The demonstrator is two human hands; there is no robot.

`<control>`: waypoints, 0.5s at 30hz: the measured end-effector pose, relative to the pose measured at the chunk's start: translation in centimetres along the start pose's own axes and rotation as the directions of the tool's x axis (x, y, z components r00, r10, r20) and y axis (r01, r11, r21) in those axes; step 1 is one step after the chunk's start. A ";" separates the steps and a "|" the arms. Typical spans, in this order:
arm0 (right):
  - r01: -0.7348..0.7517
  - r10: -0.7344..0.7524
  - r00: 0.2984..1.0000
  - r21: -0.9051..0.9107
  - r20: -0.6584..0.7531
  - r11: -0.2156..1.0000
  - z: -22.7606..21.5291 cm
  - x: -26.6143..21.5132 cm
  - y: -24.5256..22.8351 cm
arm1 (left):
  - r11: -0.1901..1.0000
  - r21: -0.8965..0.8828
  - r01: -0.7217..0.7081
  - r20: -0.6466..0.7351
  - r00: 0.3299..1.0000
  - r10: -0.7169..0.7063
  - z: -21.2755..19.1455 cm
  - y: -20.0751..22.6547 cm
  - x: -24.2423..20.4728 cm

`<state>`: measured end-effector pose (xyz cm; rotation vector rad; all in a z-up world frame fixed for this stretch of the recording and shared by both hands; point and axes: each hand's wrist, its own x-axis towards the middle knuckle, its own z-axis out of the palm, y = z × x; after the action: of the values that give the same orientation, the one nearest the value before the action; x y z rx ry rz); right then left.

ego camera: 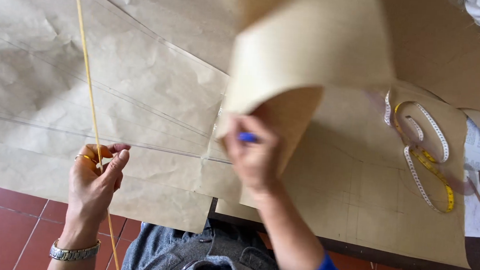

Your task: The person draws lines on a large sheet of brown paper using a blue pen and a yellow ruler. They repeatedly measure and mark the paper, adjusting the ruler's position to create straight lines and curves for a garment pattern.

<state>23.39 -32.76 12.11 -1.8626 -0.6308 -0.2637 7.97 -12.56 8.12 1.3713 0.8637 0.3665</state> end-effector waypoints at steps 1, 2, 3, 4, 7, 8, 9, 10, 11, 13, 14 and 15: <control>0.000 0.000 1.000 0.002 0.000 1.000 1.9 0.2 -1.1 | 1.000 0.001 -0.001 -0.002 1.000 0.001 -0.2 0.4 -0.1; 0.136 -0.134 0.990 -0.046 0.043 0.990 3.7 0.4 -2.2 | 1.000 -0.003 -0.017 0.011 1.000 0.017 -0.3 0.8 -0.1; 0.269 -0.261 0.961 -0.089 0.093 0.959 5.5 0.7 -3.3 | 0.999 -0.006 -0.033 0.025 0.999 0.033 -0.4 1.3 -0.1; 0.268 -0.260 0.961 -0.088 0.092 0.959 6.9 0.0 -3.8 | 0.999 -0.005 -0.032 0.025 0.999 0.032 -1.0 1.3 0.1; 0.241 -0.185 0.934 -0.160 0.305 0.957 10.7 -1.7 -4.7 | 0.999 -0.042 -0.029 0.046 0.998 0.031 -2.0 1.2 1.1; 0.253 -0.182 0.931 -0.201 0.316 0.946 11.7 -2.2 -4.8 | 0.998 -0.041 -0.045 0.040 0.998 0.047 -2.2 1.4 1.3; 0.267 -0.182 0.928 -0.241 0.324 0.933 12.7 -2.5 -4.7 | 0.997 -0.041 -0.066 0.034 0.997 0.068 -2.4 1.6 1.7; 0.263 -0.178 0.930 -0.246 0.321 0.933 13.1 -2.8 -4.6 | 0.997 -0.040 -0.065 0.041 0.997 0.067 -2.7 1.5 2.1; 0.277 -0.175 0.915 -0.252 0.363 0.927 13.5 -3.0 -4.3 | 0.998 -0.034 -0.057 0.028 0.998 0.058 -3.0 1.4 2.6; 0.279 -0.155 0.904 -0.274 0.398 0.920 14.1 -3.5 -4.2 | 0.999 -0.029 -0.041 0.035 0.998 0.042 -3.6 1.0 3.8; 0.286 -0.158 0.903 -0.284 0.400 0.915 14.4 -3.7 -4.2 | 0.999 0.023 -0.025 -0.002 1.000 0.025 -3.8 0.7 4.4; 0.295 -0.162 0.902 -0.299 0.400 0.908 14.6 -3.7 -4.0 | 0.997 0.071 -0.010 -0.034 0.999 0.012 -3.7 0.4 5.4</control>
<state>16.46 -19.37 8.08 -2.2076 -1.1318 -0.1915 8.93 -6.22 6.95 1.4390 0.9049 0.3719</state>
